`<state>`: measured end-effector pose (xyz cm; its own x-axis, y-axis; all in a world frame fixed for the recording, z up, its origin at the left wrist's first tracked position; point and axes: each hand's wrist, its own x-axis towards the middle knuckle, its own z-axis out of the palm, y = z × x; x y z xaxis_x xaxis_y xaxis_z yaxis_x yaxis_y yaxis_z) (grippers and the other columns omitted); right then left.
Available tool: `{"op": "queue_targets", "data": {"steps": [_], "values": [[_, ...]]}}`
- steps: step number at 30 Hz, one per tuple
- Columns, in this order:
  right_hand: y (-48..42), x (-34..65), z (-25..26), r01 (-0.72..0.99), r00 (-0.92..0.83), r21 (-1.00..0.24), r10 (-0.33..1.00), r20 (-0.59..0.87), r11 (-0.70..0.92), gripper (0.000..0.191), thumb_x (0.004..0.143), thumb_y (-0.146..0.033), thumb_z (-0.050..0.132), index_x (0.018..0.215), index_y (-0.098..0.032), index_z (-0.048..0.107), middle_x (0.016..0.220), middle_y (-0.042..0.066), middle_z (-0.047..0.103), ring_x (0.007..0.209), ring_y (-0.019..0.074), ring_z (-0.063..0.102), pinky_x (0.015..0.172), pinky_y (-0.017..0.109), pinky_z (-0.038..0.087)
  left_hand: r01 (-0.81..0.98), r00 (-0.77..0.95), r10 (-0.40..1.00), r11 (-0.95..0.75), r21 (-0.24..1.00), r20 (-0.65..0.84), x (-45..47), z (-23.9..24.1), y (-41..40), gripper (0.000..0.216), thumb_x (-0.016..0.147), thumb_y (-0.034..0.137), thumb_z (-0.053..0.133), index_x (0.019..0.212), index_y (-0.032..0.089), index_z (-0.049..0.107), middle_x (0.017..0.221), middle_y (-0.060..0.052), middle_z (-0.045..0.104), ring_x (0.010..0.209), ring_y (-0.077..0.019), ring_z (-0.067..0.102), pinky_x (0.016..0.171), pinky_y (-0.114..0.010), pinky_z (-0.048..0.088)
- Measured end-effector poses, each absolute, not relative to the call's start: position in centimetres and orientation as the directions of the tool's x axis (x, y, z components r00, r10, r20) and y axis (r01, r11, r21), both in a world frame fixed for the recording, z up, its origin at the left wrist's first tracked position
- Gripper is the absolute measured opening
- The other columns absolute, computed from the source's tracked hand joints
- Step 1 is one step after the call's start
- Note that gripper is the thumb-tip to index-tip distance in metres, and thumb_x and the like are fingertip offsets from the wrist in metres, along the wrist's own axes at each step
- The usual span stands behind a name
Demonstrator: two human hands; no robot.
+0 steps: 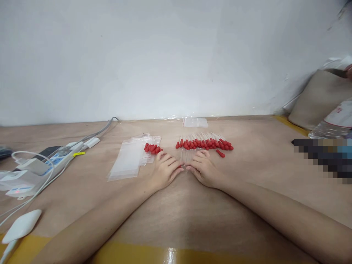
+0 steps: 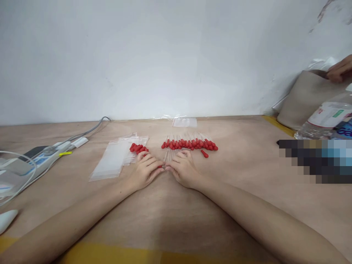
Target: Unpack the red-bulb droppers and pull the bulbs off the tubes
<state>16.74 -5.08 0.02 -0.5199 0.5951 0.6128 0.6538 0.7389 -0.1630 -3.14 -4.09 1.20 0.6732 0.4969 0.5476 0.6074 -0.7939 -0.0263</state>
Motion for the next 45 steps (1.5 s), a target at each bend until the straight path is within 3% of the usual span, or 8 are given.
{"op": "queue_targets", "data": {"steps": [7,17,24,29,32,35,39,45], "values": [[-5.1,17.0,-0.5,0.586,-0.556,-0.134,0.518,0.650,0.799,0.031,0.088,-0.027,0.041,0.065,-0.016,0.059,0.059,0.000,0.048,0.067,0.0119,0.038,0.076,0.032,0.026,0.573,0.754,0.450,-0.807,-0.144,0.478,-3.1,1.9,-4.3,0.025,0.089,0.027,0.040,0.074,0.016,0.057,0.071,-0.002,0.060,0.073,-0.0154,0.048,0.088,-0.041,0.028],[-5.8,17.2,-0.3,0.560,-0.616,0.040,0.384,0.688,0.827,0.021,0.087,-0.024,0.042,0.077,-0.018,0.060,0.058,-0.002,0.046,0.067,0.0121,0.037,0.076,0.033,0.026,0.544,0.783,0.473,-0.836,-0.075,0.403,-3.7,2.2,-4.9,0.025,0.089,0.026,0.035,0.076,0.018,0.055,0.073,-0.002,0.059,0.077,-0.0158,0.048,0.095,-0.043,0.024],[-5.9,18.8,-0.2,0.582,-0.638,0.142,0.340,0.691,0.801,0.020,0.087,-0.019,0.041,0.086,-0.022,0.061,0.059,-0.002,0.050,0.067,0.0119,0.041,0.078,0.033,0.027,0.548,0.777,0.489,-0.835,-0.045,0.396,-4.8,2.3,-5.2,0.026,0.089,0.024,0.033,0.074,0.018,0.053,0.068,-0.002,0.057,0.071,-0.0158,0.048,0.089,-0.041,0.030],[-5.1,20.7,-0.3,0.753,-0.352,-0.057,0.475,0.806,0.655,0.015,0.083,-0.026,0.051,0.087,-0.024,0.065,0.061,-0.002,0.057,0.063,0.0116,0.044,0.076,0.033,0.028,0.735,0.508,0.690,-0.659,0.157,0.516,-7.0,3.1,-4.1,0.028,0.090,0.026,0.026,0.081,0.017,0.051,0.075,-0.004,0.056,0.072,-0.0166,0.050,0.075,-0.034,0.038],[-5.0,20.3,-0.1,0.781,-0.304,-0.164,0.596,0.743,0.602,0.019,0.084,-0.026,0.048,0.090,-0.023,0.065,0.063,-0.001,0.059,0.060,0.0104,0.048,0.075,0.032,0.027,0.798,0.310,0.789,-0.520,0.306,0.531,-8.0,4.8,-2.3,0.030,0.090,0.027,0.026,0.096,0.017,0.053,0.090,-0.006,0.057,0.085,-0.0174,0.053,0.078,-0.030,0.040],[-5.1,18.8,0.7,0.795,-0.312,-0.225,0.699,0.643,0.563,0.024,0.083,-0.020,0.043,0.097,-0.021,0.062,0.076,0.002,0.064,0.070,0.0129,0.055,0.073,0.031,0.027,0.896,0.130,0.895,-0.291,0.337,0.427,-9.0,6.4,0.7,0.034,0.086,0.022,0.028,0.103,0.015,0.057,0.089,-0.007,0.059,0.093,-0.0202,0.053,0.083,-0.031,0.040],[-4.4,16.3,2.0,0.829,-0.346,-0.202,0.762,0.548,0.522,0.026,0.080,-0.016,0.042,0.098,-0.018,0.060,0.085,0.005,0.065,0.081,0.0167,0.057,0.075,0.032,0.026,0.940,0.007,0.970,-0.090,0.330,0.244,-10.3,7.0,4.4,0.035,0.079,0.019,0.036,0.105,0.013,0.059,0.094,-0.008,0.062,0.095,-0.0206,0.056,0.082,-0.028,0.041],[-3.0,11.9,2.0,0.893,-0.386,-0.048,0.817,0.428,0.447,0.020,0.077,-0.015,0.044,0.089,-0.013,0.060,0.083,0.011,0.061,0.081,0.0218,0.055,0.070,0.035,0.025,0.940,-0.030,0.976,-0.047,0.339,0.217,-10.5,5.3,5.7,0.029,0.071,0.024,0.047,0.096,0.015,0.060,0.078,-0.005,0.064,0.071,-0.0180,0.060,0.062,-0.024,0.044]]}}
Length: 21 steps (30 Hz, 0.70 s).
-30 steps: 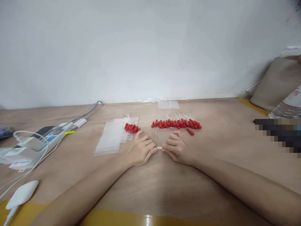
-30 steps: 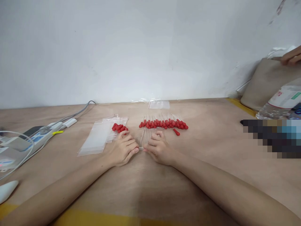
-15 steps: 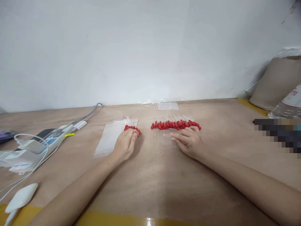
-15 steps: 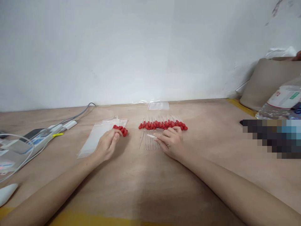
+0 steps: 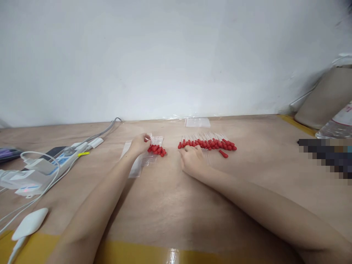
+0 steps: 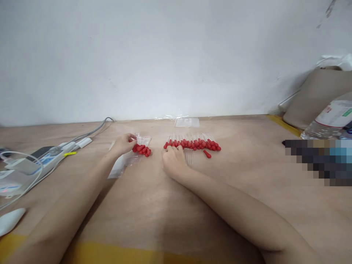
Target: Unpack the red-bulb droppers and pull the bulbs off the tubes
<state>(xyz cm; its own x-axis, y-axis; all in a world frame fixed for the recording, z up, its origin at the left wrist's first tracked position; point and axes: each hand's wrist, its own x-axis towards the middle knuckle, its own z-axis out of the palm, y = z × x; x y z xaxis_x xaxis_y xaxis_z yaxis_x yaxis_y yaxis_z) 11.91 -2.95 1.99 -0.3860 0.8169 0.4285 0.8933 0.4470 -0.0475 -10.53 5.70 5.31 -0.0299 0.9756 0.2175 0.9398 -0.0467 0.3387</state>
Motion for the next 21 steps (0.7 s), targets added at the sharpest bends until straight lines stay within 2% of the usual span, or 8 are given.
{"op": "queue_targets", "data": {"steps": [2,4,8,10,14,17,21], "values": [[-3.0,11.1,1.6,0.891,-0.416,-0.008,0.823,0.387,0.454,0.018,0.077,-0.015,0.045,0.086,-0.011,0.060,0.085,0.013,0.060,0.082,0.0231,0.054,0.069,0.035,0.025,0.940,-0.015,0.976,-0.060,0.337,0.215,-10.5,4.8,5.7,0.025,0.071,0.027,0.049,0.090,0.017,0.061,0.076,-0.004,0.065,0.071,-0.0175,0.059,0.062,-0.024,0.043],[-3.3,10.8,1.2,0.881,-0.431,-0.021,0.822,0.372,0.472,0.019,0.080,-0.018,0.043,0.084,-0.011,0.061,0.087,0.014,0.060,0.085,0.0232,0.053,0.071,0.036,0.026,0.938,0.005,0.979,-0.076,0.338,0.206,-10.5,4.5,5.7,0.025,0.073,0.034,0.049,0.085,0.017,0.063,0.075,-0.004,0.065,0.071,-0.0174,0.059,0.062,-0.023,0.043],[-3.9,11.2,0.8,0.870,-0.423,-0.089,0.826,0.372,0.485,0.035,0.084,-0.039,0.042,0.086,-0.010,0.061,0.091,0.014,0.059,0.088,0.0243,0.051,0.077,0.039,0.027,0.937,0.017,0.980,-0.085,0.339,0.200,-10.6,4.8,5.7,0.038,0.079,0.046,0.041,0.074,0.016,0.063,0.070,-0.004,0.065,0.069,-0.0180,0.059,0.061,-0.024,0.041],[-4.0,11.3,0.7,0.869,-0.419,-0.103,0.830,0.369,0.484,0.043,0.082,-0.047,0.043,0.088,-0.009,0.061,0.093,0.014,0.059,0.087,0.0245,0.051,0.078,0.040,0.027,0.939,-0.003,0.975,-0.074,0.337,0.222,-10.7,5.2,5.6,0.040,0.081,0.046,0.038,0.076,0.015,0.063,0.073,-0.005,0.065,0.070,-0.0186,0.059,0.061,-0.025,0.041],[-4.1,11.4,0.9,0.874,-0.418,-0.092,0.834,0.360,0.477,0.045,0.082,-0.049,0.042,0.086,-0.009,0.062,0.091,0.014,0.058,0.088,0.0246,0.050,0.078,0.040,0.026,0.944,-0.022,0.942,-0.090,0.316,0.334,-10.1,6.1,4.9,0.035,0.082,0.043,0.040,0.086,0.017,0.063,0.087,-0.006,0.065,0.080,-0.0197,0.058,0.067,-0.026,0.041],[-4.1,11.6,1.2,0.866,-0.424,-0.096,0.823,0.379,0.490,0.043,0.082,-0.050,0.043,0.088,-0.010,0.061,0.092,0.013,0.057,0.088,0.0236,0.048,0.076,0.039,0.026,0.945,0.103,0.897,-0.224,0.240,0.431,-8.3,6.6,4.2,0.029,0.082,0.036,0.042,0.084,0.018,0.063,0.087,-0.006,0.064,0.081,-0.0191,0.057,0.073,-0.026,0.041],[-4.5,12.7,1.2,0.837,-0.447,-0.107,0.782,0.434,0.537,0.038,0.082,-0.047,0.045,0.084,-0.013,0.060,0.089,0.010,0.055,0.086,0.0208,0.047,0.077,0.038,0.025,0.924,0.316,0.900,-0.364,0.117,0.301,-4.5,6.4,3.9,0.027,0.080,0.033,0.044,0.085,0.017,0.065,0.088,-0.007,0.064,0.083,-0.0197,0.057,0.078,-0.029,0.041]]}}
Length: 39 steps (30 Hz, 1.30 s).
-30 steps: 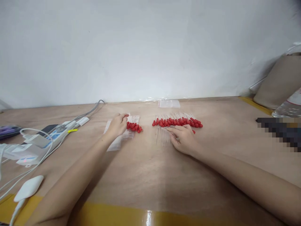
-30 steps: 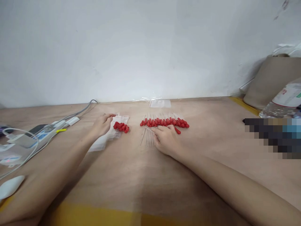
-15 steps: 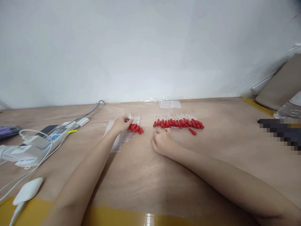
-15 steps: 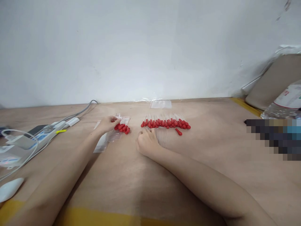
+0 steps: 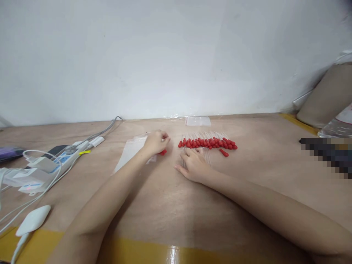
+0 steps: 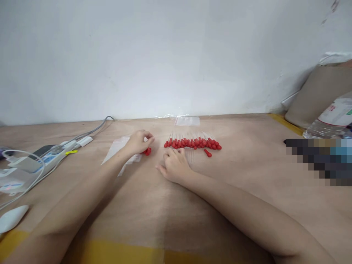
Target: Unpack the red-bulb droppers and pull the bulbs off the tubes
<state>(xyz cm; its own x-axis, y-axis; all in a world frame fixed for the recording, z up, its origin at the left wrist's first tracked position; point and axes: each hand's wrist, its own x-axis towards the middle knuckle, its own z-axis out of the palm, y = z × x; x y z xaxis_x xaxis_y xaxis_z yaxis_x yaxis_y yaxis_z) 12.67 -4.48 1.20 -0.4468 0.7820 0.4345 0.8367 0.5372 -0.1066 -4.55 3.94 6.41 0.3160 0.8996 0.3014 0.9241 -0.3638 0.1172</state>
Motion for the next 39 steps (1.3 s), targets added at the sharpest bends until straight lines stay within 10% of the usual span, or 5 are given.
{"op": "queue_targets", "data": {"steps": [14,20,24,29,39], "values": [[-5.1,19.4,-0.9,0.797,-0.314,-0.173,0.641,0.700,0.579,0.022,0.083,-0.033,0.048,0.082,-0.017,0.062,0.079,0.003,0.052,0.074,0.0138,0.048,0.079,0.036,0.025,0.960,0.256,0.966,-0.257,0.115,0.022,0.4,5.6,5.6,0.030,0.073,0.038,0.049,0.052,0.018,0.058,0.058,-0.007,0.062,0.074,-0.0262,0.061,0.086,-0.045,0.033],[-4.9,19.6,-1.1,0.794,-0.223,-0.257,0.658,0.719,0.550,0.017,0.082,-0.030,0.049,0.084,-0.018,0.061,0.078,0.003,0.052,0.074,0.0148,0.051,0.077,0.036,0.028,0.959,0.246,0.941,-0.272,0.084,0.232,-2.1,7.1,3.1,0.023,0.076,0.033,0.043,0.068,0.016,0.056,0.067,-0.007,0.063,0.073,-0.0242,0.058,0.085,-0.046,0.032],[-5.1,19.6,-0.7,0.790,-0.180,-0.231,0.575,0.799,0.568,0.026,0.078,-0.032,0.053,0.100,-0.017,0.054,0.094,0.008,0.054,0.092,0.0213,0.051,0.079,0.036,0.033,0.818,0.500,0.669,-0.574,-0.046,0.550,-4.6,5.5,0.1,0.009,0.072,0.023,0.045,0.072,0.017,0.052,0.071,-0.004,0.060,0.068,-0.0183,0.055,0.082,-0.040,0.037],[-5.4,19.4,-0.2,0.752,-0.346,-0.073,0.485,0.803,0.655,0.046,0.079,-0.038,0.053,0.120,-0.020,0.045,0.116,0.011,0.052,0.106,0.0244,0.047,0.088,0.040,0.032,0.601,0.648,0.415,-0.794,-0.094,0.638,-5.9,1.9,-2.6,0.004,0.072,0.016,0.046,0.073,0.018,0.049,0.074,-0.005,0.059,0.078,-0.0182,0.055,0.080,-0.035,0.044],[-5.4,17.8,0.0,0.684,-0.554,-0.002,0.521,0.649,0.729,0.028,0.086,-0.034,0.046,0.108,-0.021,0.058,0.088,0.004,0.064,0.091,0.0182,0.051,0.092,0.042,0.023,0.460,0.675,0.270,-0.881,-0.106,0.687,-5.9,1.0,-2.9,0.005,0.076,0.014,0.051,0.076,0.019,0.050,0.085,-0.005,0.061,0.080,-0.0150,0.056,0.079,-0.035,0.049]]}}
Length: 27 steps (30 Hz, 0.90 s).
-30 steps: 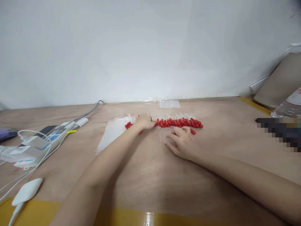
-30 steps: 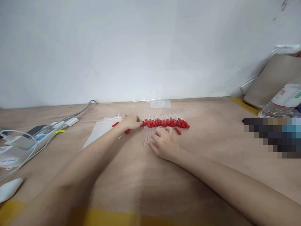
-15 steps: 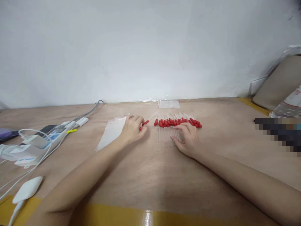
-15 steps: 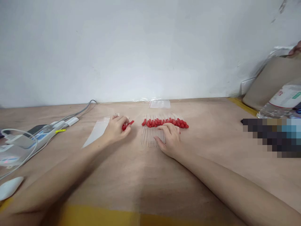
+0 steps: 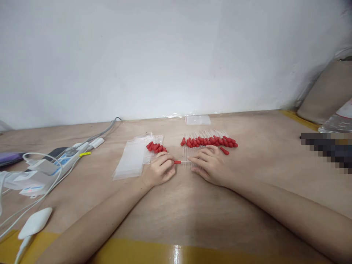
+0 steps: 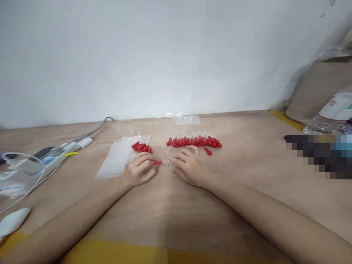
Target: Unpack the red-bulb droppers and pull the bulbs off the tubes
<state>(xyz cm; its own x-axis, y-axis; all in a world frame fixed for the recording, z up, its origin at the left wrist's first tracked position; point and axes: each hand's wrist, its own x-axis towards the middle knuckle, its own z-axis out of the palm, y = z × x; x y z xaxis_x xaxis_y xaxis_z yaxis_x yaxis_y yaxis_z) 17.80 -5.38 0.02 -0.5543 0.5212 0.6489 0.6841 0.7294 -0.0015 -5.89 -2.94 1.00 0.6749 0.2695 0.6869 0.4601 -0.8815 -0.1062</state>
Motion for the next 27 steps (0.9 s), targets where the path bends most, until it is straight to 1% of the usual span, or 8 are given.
{"op": "queue_targets", "data": {"steps": [3,6,8,10,12,15,19,27], "values": [[-5.4,17.5,0.0,0.686,-0.549,-0.011,0.527,0.649,0.728,0.026,0.087,-0.033,0.044,0.103,-0.021,0.060,0.079,0.002,0.062,0.082,0.0156,0.050,0.091,0.039,0.023,0.441,0.660,0.265,-0.894,-0.077,0.704,-5.5,1.0,-3.3,0.006,0.076,0.014,0.051,0.080,0.018,0.053,0.086,-0.006,0.061,0.081,-0.0149,0.056,0.078,-0.033,0.048],[-5.5,17.4,-0.1,0.685,-0.542,-0.048,0.553,0.632,0.727,0.024,0.088,-0.029,0.041,0.093,-0.021,0.063,0.071,0.001,0.059,0.075,0.0139,0.048,0.086,0.037,0.024,0.477,0.626,0.332,-0.879,-0.010,0.705,-4.6,1.2,-3.7,0.019,0.078,0.019,0.052,0.097,0.016,0.054,0.095,-0.009,0.060,0.089,-0.0169,0.055,0.080,-0.034,0.046],[-5.5,17.4,-0.2,0.683,-0.529,-0.096,0.581,0.619,0.724,0.026,0.089,-0.027,0.039,0.088,-0.020,0.063,0.069,0.001,0.057,0.072,0.0132,0.046,0.084,0.035,0.024,0.502,0.650,0.369,-0.865,-0.011,0.664,-4.0,1.4,-3.9,0.026,0.080,0.025,0.053,0.106,0.017,0.054,0.100,-0.009,0.061,0.092,-0.0180,0.054,0.083,-0.037,0.042],[-5.5,17.3,-0.2,0.671,-0.517,-0.146,0.600,0.611,0.727,0.027,0.089,-0.027,0.038,0.084,-0.019,0.063,0.067,0.001,0.056,0.070,0.0125,0.045,0.082,0.034,0.023,0.508,0.696,0.378,-0.860,-0.047,0.610,-3.5,1.5,-4.0,0.022,0.083,0.028,0.053,0.102,0.020,0.057,0.093,-0.005,0.064,0.088,-0.0168,0.055,0.085,-0.038,0.038],[-5.5,17.2,-0.3,0.648,-0.516,-0.182,0.602,0.610,0.740,0.028,0.089,-0.029,0.039,0.079,-0.018,0.063,0.062,0.000,0.054,0.066,0.0115,0.044,0.079,0.032,0.023,0.518,0.725,0.384,-0.851,-0.086,0.572,-3.3,1.6,-4.0,0.015,0.085,0.027,0.050,0.093,0.020,0.060,0.081,-0.001,0.065,0.080,-0.0153,0.054,0.084,-0.037,0.036],[-5.4,17.1,-0.4,0.607,-0.527,-0.194,0.574,0.627,0.770,0.031,0.088,-0.031,0.041,0.071,-0.018,0.063,0.056,-0.002,0.051,0.061,0.0099,0.041,0.076,0.032,0.022,0.531,0.757,0.400,-0.837,-0.129,0.517,-3.3,1.7,-4.1,0.018,0.087,0.025,0.044,0.085,0.017,0.060,0.072,-0.001,0.062,0.075,-0.0153,0.051,0.083,-0.037,0.033],[-5.5,17.2,-0.5,0.558,-0.546,-0.159,0.504,0.669,0.815,0.027,0.087,-0.029,0.044,0.072,-0.018,0.064,0.054,-0.003,0.049,0.061,0.0098,0.039,0.077,0.032,0.022,0.527,0.796,0.430,-0.839,-0.138,0.425,-3.4,2.1,-4.3,0.024,0.088,0.026,0.038,0.079,0.016,0.058,0.071,-0.002,0.060,0.075,-0.0161,0.049,0.087,-0.040,0.029],[-5.9,18.3,-0.4,0.557,-0.572,-0.038,0.416,0.707,0.830,0.018,0.085,-0.025,0.047,0.080,-0.020,0.064,0.055,-0.003,0.052,0.061,0.0105,0.039,0.076,0.033,0.024,0.516,0.812,0.459,-0.853,-0.078,0.361,-4.6,2.2,-4.5,0.027,0.089,0.024,0.031,0.079,0.017,0.056,0.071,-0.003,0.057,0.072,-0.0159,0.048,0.089,-0.040,0.028]]}}
